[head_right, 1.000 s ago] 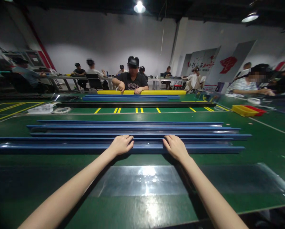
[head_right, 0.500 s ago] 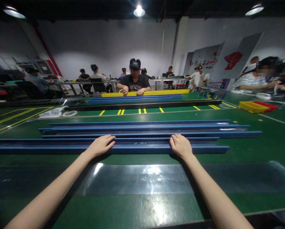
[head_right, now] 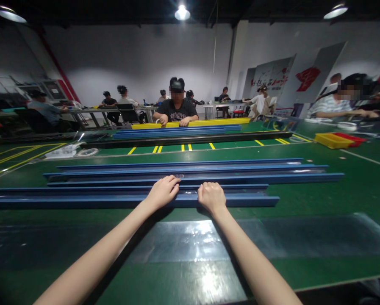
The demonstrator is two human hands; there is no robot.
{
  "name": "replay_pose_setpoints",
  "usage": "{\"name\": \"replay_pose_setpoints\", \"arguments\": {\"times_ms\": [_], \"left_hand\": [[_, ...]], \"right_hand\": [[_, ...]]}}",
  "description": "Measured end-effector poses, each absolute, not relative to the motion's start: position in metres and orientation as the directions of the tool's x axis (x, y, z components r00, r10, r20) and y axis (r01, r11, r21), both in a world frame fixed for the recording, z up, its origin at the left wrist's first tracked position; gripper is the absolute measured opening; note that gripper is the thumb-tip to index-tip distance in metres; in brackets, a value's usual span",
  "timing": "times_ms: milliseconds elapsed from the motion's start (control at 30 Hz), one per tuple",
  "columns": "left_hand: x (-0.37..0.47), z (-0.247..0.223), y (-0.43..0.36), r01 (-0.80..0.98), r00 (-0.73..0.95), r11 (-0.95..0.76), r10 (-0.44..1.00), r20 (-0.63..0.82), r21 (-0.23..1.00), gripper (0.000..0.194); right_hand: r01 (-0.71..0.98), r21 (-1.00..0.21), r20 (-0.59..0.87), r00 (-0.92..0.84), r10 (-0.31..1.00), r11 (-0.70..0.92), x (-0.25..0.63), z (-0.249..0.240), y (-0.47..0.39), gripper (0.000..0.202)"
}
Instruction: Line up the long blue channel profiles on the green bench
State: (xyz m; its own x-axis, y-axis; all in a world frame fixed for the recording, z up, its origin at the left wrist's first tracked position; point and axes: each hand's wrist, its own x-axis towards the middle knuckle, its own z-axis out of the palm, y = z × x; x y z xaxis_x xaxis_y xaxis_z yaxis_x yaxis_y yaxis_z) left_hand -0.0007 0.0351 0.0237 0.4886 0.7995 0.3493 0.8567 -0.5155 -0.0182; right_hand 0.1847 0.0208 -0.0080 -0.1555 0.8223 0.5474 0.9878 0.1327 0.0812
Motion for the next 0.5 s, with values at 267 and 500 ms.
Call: {"name": "replay_pose_setpoints", "arguments": {"times_ms": [267,500], "left_hand": [[0.006,0.008,0.036,0.907,0.410,-0.420,0.853,0.323,-0.042,0.029],[-0.016,0.011,0.041,0.912,0.401,-0.406,0.854,0.331,-0.055,0.030]], "right_hand": [[0.985,0.032,0.496,-0.162,0.853,0.168,0.150,-0.005,0.021,0.033],[0.966,-0.038,0.485,-0.205,0.850,0.254,0.162,0.005,0.022,0.032]]}}
